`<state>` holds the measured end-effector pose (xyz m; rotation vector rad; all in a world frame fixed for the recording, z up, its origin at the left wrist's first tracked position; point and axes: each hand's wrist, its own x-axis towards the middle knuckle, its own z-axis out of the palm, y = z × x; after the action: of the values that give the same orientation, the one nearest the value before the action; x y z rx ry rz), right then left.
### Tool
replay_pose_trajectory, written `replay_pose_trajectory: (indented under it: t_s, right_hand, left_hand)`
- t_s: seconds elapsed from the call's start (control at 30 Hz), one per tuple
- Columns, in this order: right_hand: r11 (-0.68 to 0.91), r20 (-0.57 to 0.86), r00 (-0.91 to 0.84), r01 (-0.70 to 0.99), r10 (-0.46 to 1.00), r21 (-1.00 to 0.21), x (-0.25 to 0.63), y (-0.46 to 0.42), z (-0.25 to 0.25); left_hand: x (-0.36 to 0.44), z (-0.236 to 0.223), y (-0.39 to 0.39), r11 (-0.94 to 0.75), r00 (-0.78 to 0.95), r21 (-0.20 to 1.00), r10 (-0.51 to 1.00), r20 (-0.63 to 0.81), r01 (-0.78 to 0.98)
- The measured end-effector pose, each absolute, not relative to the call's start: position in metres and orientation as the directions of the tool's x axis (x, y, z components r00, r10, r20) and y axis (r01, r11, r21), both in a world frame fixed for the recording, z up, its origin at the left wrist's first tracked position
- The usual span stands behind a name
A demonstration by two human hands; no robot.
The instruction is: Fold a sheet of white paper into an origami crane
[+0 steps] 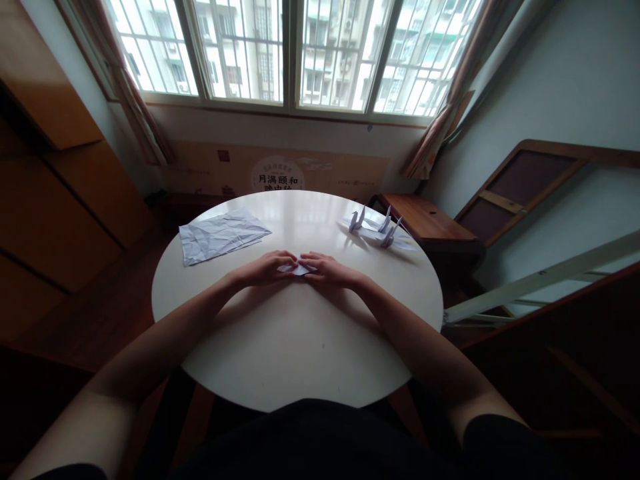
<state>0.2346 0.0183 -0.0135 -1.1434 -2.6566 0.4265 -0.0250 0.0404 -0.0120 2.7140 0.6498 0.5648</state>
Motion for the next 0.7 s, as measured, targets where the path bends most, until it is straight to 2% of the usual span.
replay_pose_trajectory:
  t_s: [0.7]
  right_hand:
    - [0.637,0.082,-0.665,0.664,0.743,-0.392,0.2347,0.017,-0.0119]
  left_hand:
    - [-0.0276,-0.0066,0.0311,-0.896,0.867,0.294,0.414,0.277,0.334]
